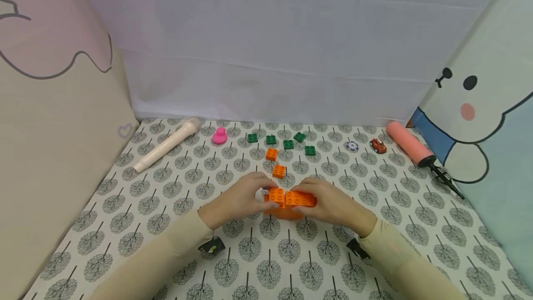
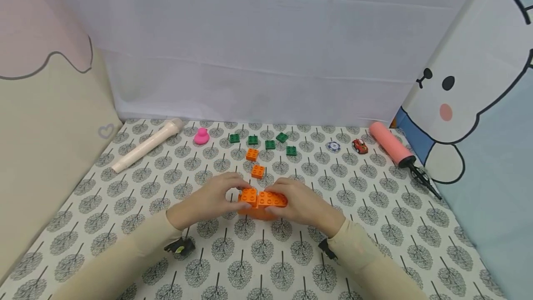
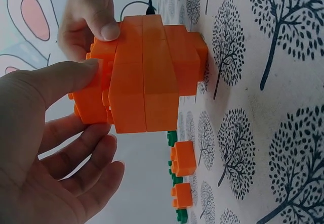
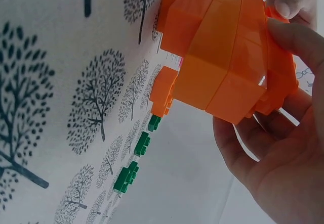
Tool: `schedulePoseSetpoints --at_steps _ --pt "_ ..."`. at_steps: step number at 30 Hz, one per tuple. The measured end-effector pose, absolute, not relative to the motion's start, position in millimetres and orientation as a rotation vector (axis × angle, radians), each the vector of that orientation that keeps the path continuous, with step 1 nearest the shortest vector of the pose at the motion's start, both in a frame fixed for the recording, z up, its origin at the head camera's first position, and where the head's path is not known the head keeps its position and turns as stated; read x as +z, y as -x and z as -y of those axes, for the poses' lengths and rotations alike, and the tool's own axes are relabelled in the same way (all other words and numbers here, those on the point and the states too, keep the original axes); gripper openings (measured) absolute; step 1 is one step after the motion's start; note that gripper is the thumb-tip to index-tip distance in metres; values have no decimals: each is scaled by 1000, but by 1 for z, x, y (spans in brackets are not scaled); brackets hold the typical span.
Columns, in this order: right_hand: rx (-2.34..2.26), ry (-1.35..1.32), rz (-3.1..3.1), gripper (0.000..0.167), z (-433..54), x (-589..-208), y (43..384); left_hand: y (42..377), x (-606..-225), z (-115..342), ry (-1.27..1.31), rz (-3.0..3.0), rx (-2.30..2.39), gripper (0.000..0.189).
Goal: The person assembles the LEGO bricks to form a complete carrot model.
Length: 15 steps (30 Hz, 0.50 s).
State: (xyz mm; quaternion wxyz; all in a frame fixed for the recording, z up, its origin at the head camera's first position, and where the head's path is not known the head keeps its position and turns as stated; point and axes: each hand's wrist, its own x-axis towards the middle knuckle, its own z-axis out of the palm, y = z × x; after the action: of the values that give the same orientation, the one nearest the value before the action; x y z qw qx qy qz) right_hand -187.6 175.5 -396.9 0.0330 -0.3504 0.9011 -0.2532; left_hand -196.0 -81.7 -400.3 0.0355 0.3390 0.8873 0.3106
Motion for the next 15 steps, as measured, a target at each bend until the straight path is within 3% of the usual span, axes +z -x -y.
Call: schedulePoseSetpoints --at_steps 15 --pt "-788 1100 -2769 34 -175 -398 188 194 -403 78 -1035 -2730 897 36"
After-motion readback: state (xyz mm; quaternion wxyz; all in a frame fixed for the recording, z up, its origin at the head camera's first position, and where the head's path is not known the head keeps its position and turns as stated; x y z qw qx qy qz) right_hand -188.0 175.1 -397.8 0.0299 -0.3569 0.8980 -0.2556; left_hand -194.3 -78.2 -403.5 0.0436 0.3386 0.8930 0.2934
